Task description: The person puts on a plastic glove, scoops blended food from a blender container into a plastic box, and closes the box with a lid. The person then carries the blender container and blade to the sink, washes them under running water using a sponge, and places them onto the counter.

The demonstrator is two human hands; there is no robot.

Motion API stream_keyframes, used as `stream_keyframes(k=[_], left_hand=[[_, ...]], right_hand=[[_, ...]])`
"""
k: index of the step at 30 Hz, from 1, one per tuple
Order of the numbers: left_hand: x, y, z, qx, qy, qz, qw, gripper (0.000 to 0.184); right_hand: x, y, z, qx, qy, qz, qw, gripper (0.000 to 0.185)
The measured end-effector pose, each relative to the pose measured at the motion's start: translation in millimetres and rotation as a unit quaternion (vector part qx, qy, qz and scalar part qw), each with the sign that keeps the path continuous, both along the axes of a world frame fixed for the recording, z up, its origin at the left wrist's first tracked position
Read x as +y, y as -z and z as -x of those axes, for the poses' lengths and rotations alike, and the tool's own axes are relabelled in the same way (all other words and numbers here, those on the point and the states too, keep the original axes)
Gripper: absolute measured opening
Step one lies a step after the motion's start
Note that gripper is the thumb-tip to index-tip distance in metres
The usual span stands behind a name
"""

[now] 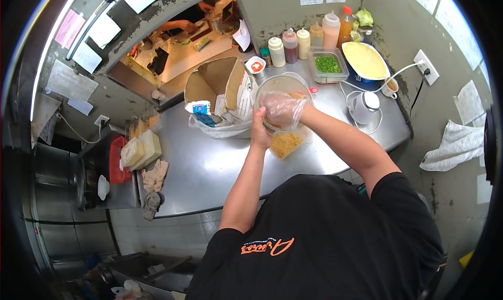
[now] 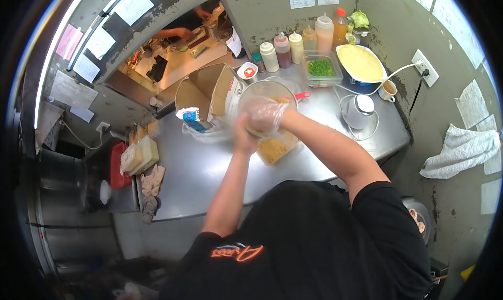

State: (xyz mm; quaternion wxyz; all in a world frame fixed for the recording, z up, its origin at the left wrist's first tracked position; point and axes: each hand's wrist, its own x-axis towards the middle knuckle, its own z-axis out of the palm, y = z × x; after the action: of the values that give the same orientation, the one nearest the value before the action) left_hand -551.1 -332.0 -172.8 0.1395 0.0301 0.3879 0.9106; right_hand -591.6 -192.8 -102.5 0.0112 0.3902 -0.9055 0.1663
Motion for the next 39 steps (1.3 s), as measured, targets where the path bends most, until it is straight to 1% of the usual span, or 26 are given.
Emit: stream_keyframes(k=[2,3,4,5,6,8,9,10,12,13,14,15,16,18,21,24,27,28,30,33,34,35,36,37,39], left_hand=[[-11,22,10,0.024,-0.008,0.027,0.999,0.066],[-16,30,13,0.035,-0.013,0.037,0.999,0.068],[-17,13,10,0.112,-0.041,0.152,0.981,0.073],[-23,13,12,0.133,-0.048,0.177,0.974,0.074],[-27,12,20,0.158,-0.057,0.201,0.965,0.076],[-26,6,17,0.171,-0.064,0.222,0.958,0.078],[-23,-11,9,0.163,-0.061,0.219,0.960,0.080],[-19,-19,10,0.160,-0.060,0.213,0.962,0.081],[-24,-2,16,0.254,-0.106,0.354,0.894,0.082],[-26,3,20,0.302,-0.128,0.419,0.847,0.082],[-28,1,18,0.307,-0.124,0.446,0.832,0.082],[-29,-4,11,0.311,-0.117,0.473,0.816,0.082],[-29,-7,6,0.314,-0.111,0.499,0.800,0.082],[-31,-10,1,0.332,-0.108,0.518,0.781,0.082],[-28,-4,-6,0.344,-0.100,0.538,0.763,0.084],[-24,-3,-8,0.368,-0.096,0.543,0.749,0.087],[-22,-13,-15,0.395,-0.090,0.565,0.719,0.088],[-22,-14,-16,0.403,-0.088,0.576,0.706,0.089],[-21,-11,-15,0.408,-0.076,0.570,0.709,0.090],[-15,-5,-12,0.420,-0.079,0.566,0.705,0.091],[-14,-5,-10,0.427,-0.082,0.567,0.700,0.092],[-14,-5,-9,0.423,-0.080,0.566,0.704,0.091],[-13,-8,-8,0.418,-0.079,0.564,0.708,0.091],[-12,-9,-7,0.413,-0.080,0.561,0.713,0.091],[-15,-7,-5,0.417,-0.094,0.576,0.697,0.093]], right_hand=[[-2,-10,-8,-0.093,-0.023,-0.080,0.992,0.019],[-1,-13,-4,-0.044,-0.030,-0.083,0.995,0.021],[0,-13,-2,-0.001,-0.039,-0.087,0.995,0.023],[1,-9,-2,0.041,-0.050,-0.089,0.994,0.025],[5,0,-2,-0.025,0.018,0.006,1.000,0.030],[-1,18,-7,-0.077,0.093,0.072,0.990,0.031],[-6,27,-12,-0.104,0.133,0.107,0.980,0.031],[-10,30,-16,-0.111,0.139,0.114,0.977,0.031],[-20,39,-31,-0.128,0.155,0.133,0.971,0.029],[-25,64,-28,-0.128,0.164,0.207,0.956,0.030],[-32,106,-24,-0.127,0.173,0.281,0.935,0.031],[-37,109,-29,-0.127,0.182,0.353,0.909,0.032],[-35,111,-32,-0.122,0.161,0.356,0.913,0.032],[-28,106,-40,-0.110,0.117,0.358,0.920,0.033],[-20,118,-41,-0.081,0.101,0.247,0.960,0.037],[-7,120,-50,-0.065,0.112,0.083,0.988,0.039],[2,76,-69,-0.131,0.119,0.070,0.982,0.045],[3,81,-71,-0.062,0.119,0.112,0.985,0.046],[7,105,-71,0.077,0.115,0.194,0.971,0.048],[13,135,-39,-0.099,0.047,0.202,0.973,0.050],[9,131,-40,-0.193,0.077,0.215,0.954,0.047],[1,145,-38,-0.195,0.104,0.253,0.942,0.047],[-9,173,-36,-0.197,0.131,0.289,0.928,0.047],[-15,178,-35,-0.198,0.156,0.323,0.912,0.047],[-14,178,-36,-0.151,0.137,0.272,0.940,0.047]])
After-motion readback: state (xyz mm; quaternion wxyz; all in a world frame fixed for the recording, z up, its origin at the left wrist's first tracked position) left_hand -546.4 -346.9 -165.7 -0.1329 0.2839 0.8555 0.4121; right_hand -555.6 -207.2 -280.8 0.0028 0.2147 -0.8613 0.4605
